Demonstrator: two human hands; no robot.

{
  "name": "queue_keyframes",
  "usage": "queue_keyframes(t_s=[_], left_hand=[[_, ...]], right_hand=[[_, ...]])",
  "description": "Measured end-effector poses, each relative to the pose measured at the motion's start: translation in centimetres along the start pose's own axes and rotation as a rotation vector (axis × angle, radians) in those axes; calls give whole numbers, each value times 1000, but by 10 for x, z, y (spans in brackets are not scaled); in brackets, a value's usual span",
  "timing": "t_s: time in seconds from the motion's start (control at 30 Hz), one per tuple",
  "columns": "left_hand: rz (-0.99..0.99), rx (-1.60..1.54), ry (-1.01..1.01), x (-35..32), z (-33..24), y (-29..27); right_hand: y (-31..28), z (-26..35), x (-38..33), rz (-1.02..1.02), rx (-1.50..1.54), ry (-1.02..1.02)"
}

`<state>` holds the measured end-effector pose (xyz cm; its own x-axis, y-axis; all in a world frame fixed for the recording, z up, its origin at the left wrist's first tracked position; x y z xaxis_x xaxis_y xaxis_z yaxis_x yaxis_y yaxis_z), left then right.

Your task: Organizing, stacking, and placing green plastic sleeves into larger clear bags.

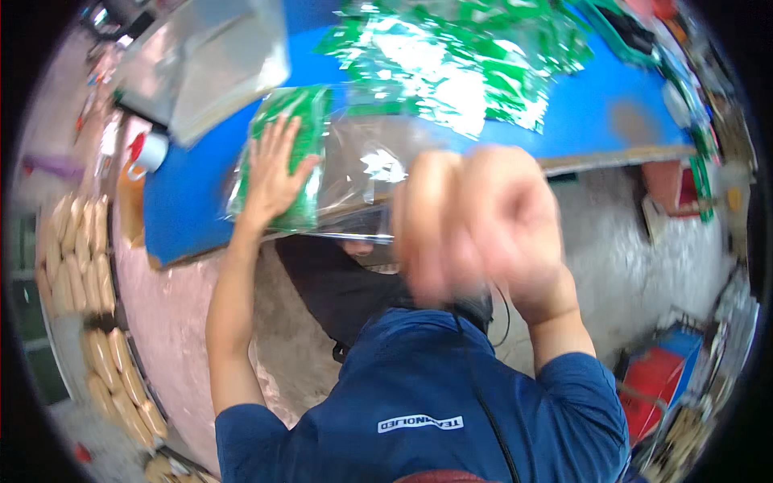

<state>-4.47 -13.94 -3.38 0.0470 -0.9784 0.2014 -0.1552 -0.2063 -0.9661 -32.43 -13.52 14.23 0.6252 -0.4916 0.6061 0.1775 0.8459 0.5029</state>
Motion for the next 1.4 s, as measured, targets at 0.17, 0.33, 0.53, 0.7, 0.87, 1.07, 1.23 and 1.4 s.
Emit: queue_keyframes(t_s=[0.17, 0.33, 0.53, 0.7, 0.87, 1.07, 1.23, 1.4], left_hand=[[94, -13, 17, 16, -2, 1], [158, -140, 59, -4, 4, -5], [231, -116, 44, -30, 24, -29], [343, -19, -39, -58, 57, -73], [144, 215, -24, -34, 18, -83], [229, -1211, -225, -66, -126, -17], [353, -2049, -528, -74, -179, 59], [186, -2472, -692, -65, -196, 73]], right_hand=[[27, 37, 0, 233, 178, -331], [13, 28, -14, 243, 40, -202], [-11, 30, -22, 268, -157, -52], [-128, 10, -9, 32, -1217, 61], [-379, 46, -49, -86, -2108, 416], [-375, 58, -40, -279, -2038, 614], [-218, 54, -25, -506, -1783, -10], [-146, -45, -69, 242, -1787, 117]])
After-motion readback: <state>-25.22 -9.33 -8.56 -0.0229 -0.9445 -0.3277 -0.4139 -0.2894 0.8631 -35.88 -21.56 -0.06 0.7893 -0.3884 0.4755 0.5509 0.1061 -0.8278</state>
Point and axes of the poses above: each hand's wrist, its own x-axis towards the middle knuckle, its own y-axis out of the palm, z = x × y, the point moved 6 cm from there along x, towards the middle knuckle
